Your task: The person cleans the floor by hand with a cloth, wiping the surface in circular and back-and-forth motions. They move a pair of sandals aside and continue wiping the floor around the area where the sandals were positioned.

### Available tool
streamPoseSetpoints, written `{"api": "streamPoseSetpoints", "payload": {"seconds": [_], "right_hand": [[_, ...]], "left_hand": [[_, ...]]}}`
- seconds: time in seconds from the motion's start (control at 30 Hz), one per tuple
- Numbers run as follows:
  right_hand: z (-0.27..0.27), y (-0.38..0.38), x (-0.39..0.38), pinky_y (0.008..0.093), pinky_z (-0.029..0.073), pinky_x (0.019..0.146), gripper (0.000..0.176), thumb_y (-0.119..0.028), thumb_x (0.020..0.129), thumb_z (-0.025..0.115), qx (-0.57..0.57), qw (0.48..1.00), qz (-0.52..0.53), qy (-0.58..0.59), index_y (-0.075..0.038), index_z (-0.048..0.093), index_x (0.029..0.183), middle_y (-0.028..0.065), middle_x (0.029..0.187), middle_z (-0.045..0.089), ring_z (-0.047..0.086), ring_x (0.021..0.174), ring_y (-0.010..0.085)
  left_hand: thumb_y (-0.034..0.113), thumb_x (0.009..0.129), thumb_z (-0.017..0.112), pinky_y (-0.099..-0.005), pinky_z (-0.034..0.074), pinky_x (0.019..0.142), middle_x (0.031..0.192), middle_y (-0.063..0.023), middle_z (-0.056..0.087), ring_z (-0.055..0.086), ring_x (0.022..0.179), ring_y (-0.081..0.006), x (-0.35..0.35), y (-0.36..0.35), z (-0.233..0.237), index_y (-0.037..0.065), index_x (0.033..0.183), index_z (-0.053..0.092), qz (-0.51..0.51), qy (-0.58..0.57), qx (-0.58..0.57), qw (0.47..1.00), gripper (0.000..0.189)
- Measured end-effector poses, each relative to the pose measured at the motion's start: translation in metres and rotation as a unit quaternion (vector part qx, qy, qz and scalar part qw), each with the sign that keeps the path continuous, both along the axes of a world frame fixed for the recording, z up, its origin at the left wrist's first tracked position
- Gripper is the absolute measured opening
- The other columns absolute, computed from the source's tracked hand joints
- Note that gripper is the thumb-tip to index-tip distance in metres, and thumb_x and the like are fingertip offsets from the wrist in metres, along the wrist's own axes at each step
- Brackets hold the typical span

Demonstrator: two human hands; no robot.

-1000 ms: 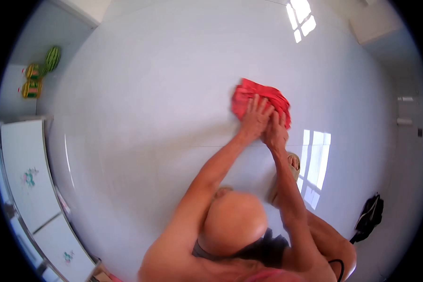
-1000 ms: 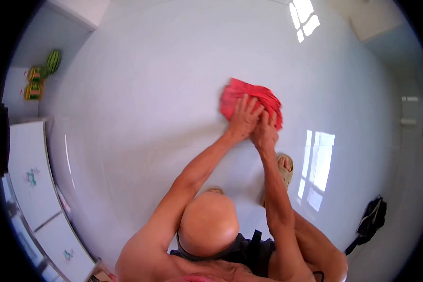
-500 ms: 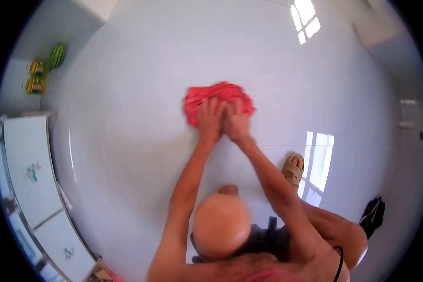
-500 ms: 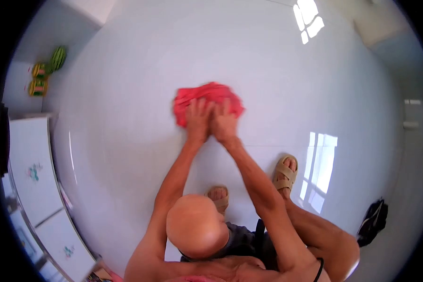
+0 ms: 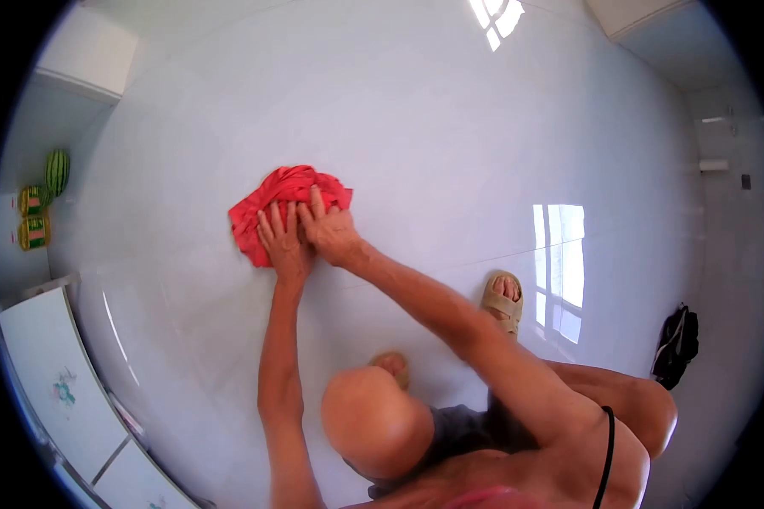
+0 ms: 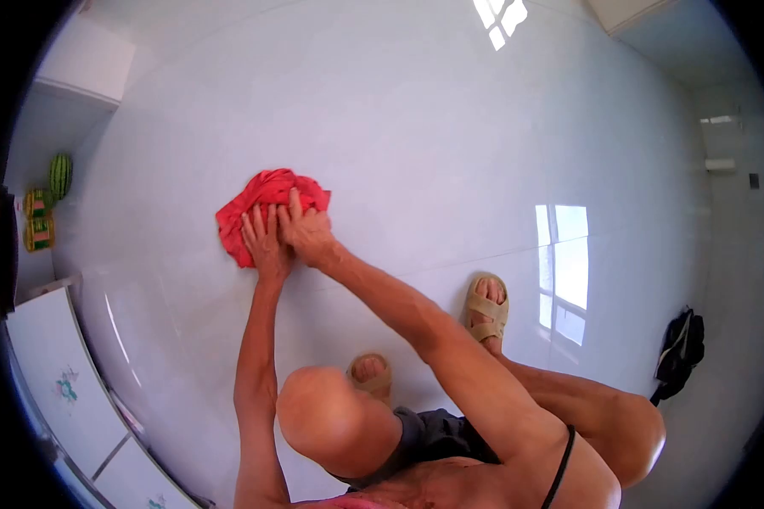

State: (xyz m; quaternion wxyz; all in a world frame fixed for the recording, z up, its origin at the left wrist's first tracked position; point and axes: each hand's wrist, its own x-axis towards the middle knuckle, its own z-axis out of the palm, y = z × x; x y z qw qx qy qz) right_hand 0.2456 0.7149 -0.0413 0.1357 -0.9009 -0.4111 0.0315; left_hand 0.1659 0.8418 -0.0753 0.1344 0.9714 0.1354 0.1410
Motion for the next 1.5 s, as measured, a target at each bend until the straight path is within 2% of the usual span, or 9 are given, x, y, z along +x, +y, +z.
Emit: {"api": "streamPoseSetpoints", "payload": {"seconds": [0.2, 0.43, 0.63, 0.77, 0.9, 0.97, 1.13, 1.3, 1.5], "right_hand": [[0.004, -0.172, 0.115, 0.0511, 0.058, 0.064, 0.077, -0.012, 0.082, 0.075, -0.008, 0.995, -0.068, -0.067, 0.003, 0.046, 0.151, 0.0467, 0.154, 0.039, 0.072, 0.078, 0.0394], [0.066, -0.325, 0.108, 0.0534, 0.06, 0.071, 0.076, -0.011, 0.086, 0.073, -0.119, 0.986, -0.104, 0.044, -0.001, 0.04, 0.155, 0.044, 0.147, 0.045, 0.072, 0.086, 0.0464], [0.203, -0.346, 0.158, 0.0522, 0.058, 0.086, 0.042, -0.025, 0.102, 0.065, -0.363, 0.911, 0.069, 0.183, -0.004, 0.052, 0.135, 0.024, 0.126, 0.062, 0.071, 0.101, 0.0422], [0.269, -0.376, 0.161, 0.0538, 0.056, 0.083, 0.041, -0.028, 0.102, 0.068, -0.223, 0.973, -0.032, 0.058, -0.003, 0.054, 0.131, 0.0219, 0.124, 0.064, 0.068, 0.1, 0.0427], [0.194, -0.401, 0.133, 0.0564, 0.056, 0.085, 0.057, -0.029, 0.1, 0.07, -0.153, 0.984, -0.076, 0.05, -0.006, 0.05, 0.149, 0.0237, 0.134, 0.061, 0.068, 0.107, 0.0442], [0.149, -0.388, 0.114, 0.0602, 0.053, 0.078, 0.043, -0.028, 0.096, 0.073, -0.127, 0.985, -0.085, 0.084, -0.008, 0.056, 0.13, 0.0229, 0.12, 0.062, 0.067, 0.101, 0.045], [0.085, -0.32, 0.105, 0.0604, 0.047, 0.094, 0.061, -0.032, 0.091, 0.078, 0.002, 0.994, -0.106, 0.027, -0.005, 0.055, 0.141, 0.024, 0.137, 0.055, 0.057, 0.117, 0.0457], [0.055, -0.297, 0.1, 0.0668, 0.038, 0.109, 0.071, -0.039, 0.092, 0.077, 0.02, 0.993, -0.094, -0.076, -0.001, 0.055, 0.148, 0.0305, 0.158, 0.043, 0.044, 0.136, 0.0537], [0.03, -0.334, 0.099, 0.0695, 0.032, 0.116, 0.056, -0.031, 0.097, 0.072, 0.099, 0.99, -0.073, -0.071, -0.003, 0.061, 0.144, 0.021, 0.157, 0.05, 0.039, 0.15, 0.0475]], "left_hand": [[0.036, 0.095, 0.072, -0.069, 0.018, 0.126, 0.169, -0.0218, 0.034, 0.021, 0.158, -0.0537, 0.143, -0.14, 0.005, 0.02, 0.163, 0.044, -0.142, -0.008, -0.012, 0.99, 0.075], [0.035, 0.1, 0.065, -0.0635, 0.019, 0.128, 0.167, -0.0179, 0.04, 0.025, 0.157, -0.0509, 0.154, -0.272, 0.033, 0.022, 0.156, 0.055, -0.246, -0.025, -0.122, 0.961, 0.058], [0.04, 0.098, 0.068, -0.0631, 0.025, 0.126, 0.168, -0.0161, 0.039, 0.027, 0.157, -0.0479, 0.156, -0.251, 0.028, 0.025, 0.157, 0.054, -0.31, -0.027, -0.111, 0.944, 0.063], [0.038, 0.102, 0.063, -0.0596, 0.026, 0.127, 0.168, -0.0186, 0.038, 0.028, 0.157, -0.0469, 0.163, -0.23, 0.045, 0.022, 0.162, 0.047, -0.367, 0.079, -0.139, 0.916, 0.064], [0.03, 0.106, 0.058, -0.0524, 0.027, 0.129, 0.167, -0.0207, 0.039, 0.031, 0.156, -0.0438, 0.164, -0.194, 0.082, 0.014, 0.162, 0.044, -0.399, 0.138, -0.131, 0.897, 0.06], [0.03, 0.107, 0.057, -0.0494, 0.028, 0.129, 0.165, -0.0208, 0.041, 0.033, 0.154, -0.0427, 0.168, -0.169, 0.095, 0.011, 0.161, 0.044, -0.437, 0.126, -0.089, 0.886, 0.059], [0.027, 0.107, 0.058, -0.0496, 0.028, 0.13, 0.165, -0.0227, 0.04, 0.034, 0.154, -0.0422, 0.178, -0.133, 0.146, 0.007, 0.161, 0.042, -0.448, 0.205, -0.002, 0.87, 0.06], [0.028, 0.103, 0.063, -0.0519, 0.03, 0.129, 0.165, -0.0248, 0.041, 0.036, 0.153, -0.0464, 0.197, -0.16, 0.113, 0.008, 0.16, 0.045, -0.405, 0.139, -0.049, 0.902, 0.063], [0.034, 0.105, 0.057, -0.0616, 0.021, 0.128, 0.171, -0.0244, 0.03, 0.023, 0.159, -0.0495, 0.158, -0.25, 0.059, 0.018, 0.162, 0.048, -0.252, 0.075, -0.047, 0.964, 0.059]]}}
